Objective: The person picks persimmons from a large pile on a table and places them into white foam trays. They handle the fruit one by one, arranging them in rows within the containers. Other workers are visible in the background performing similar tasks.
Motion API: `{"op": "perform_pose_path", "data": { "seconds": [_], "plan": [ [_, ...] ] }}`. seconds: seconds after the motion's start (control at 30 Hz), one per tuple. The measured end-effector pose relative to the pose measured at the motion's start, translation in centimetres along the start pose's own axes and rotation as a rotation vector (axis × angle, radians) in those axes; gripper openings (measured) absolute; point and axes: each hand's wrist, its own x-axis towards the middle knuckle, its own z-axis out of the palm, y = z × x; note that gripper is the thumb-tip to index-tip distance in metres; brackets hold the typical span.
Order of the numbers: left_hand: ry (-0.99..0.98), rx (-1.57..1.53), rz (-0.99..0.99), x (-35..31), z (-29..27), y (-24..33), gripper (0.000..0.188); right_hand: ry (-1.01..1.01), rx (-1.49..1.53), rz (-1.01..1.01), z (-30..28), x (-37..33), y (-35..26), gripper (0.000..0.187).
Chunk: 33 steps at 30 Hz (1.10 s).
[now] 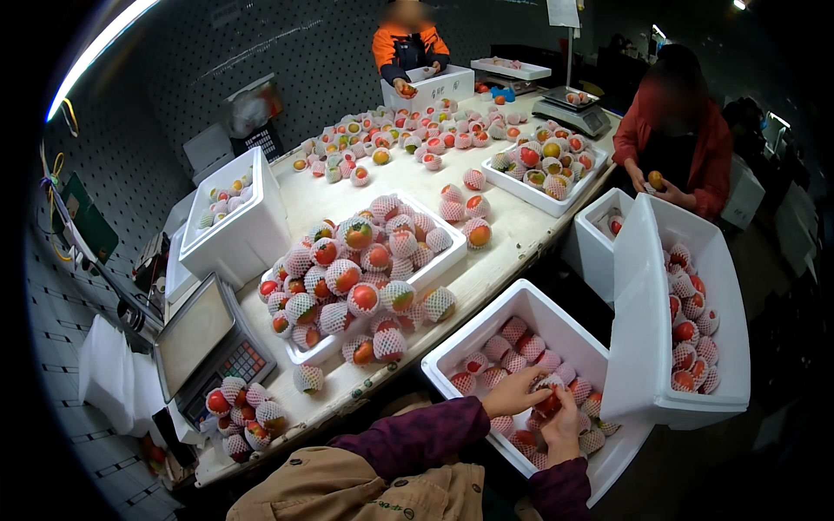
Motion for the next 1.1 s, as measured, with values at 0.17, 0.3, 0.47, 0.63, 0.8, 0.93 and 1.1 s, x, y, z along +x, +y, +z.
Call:
{"op": "perform_pose_path", "data": {
  "seconds": [0.17, 0.3, 0.47, 0.63, 0.8, 0.93, 1.1],
  "plan": [
    [0.012, 0.001, 0.007, -0.08, -0.24, 0.37, 0.045, -0.008, -0.009, -0.007, -0.04, 0.01, 0.05, 0.024],
    [0.026, 0.014, 0.026, -0.06, 0.04, -0.25, 0.045, 0.015, -0.003, 0.001, 0.13, -0.05, 0.09, 0.025],
    [-0.002, 0.009, 0.004, -0.04, -0.19, 0.23, 0.045, 0.007, -0.012, -0.001, 0.02, -0.02, 0.10, 0.026],
    [-0.003, 0.013, -0.012, -0.08, -0.12, 0.00, 0.045, 0.026, -0.016, 0.012, 0.32, -0.22, -0.06, 0.026],
    [-0.014, 0.012, -0.022, -0.01, 0.01, -0.18, 0.045, 0.038, -0.021, 0.004, 0.56, -0.28, -0.10, 0.024],
    [-0.001, 0.023, 0.000, 0.02, 0.03, -0.17, 0.046, 0.027, -0.011, 0.002, 0.57, -0.32, -0.15, 0.023],
    [0.008, 0.012, 0.019, 0.00, 0.05, -0.23, 0.045, 0.020, -0.002, 0.002, 0.65, -0.39, -0.22, 0.024]
  ]
}}
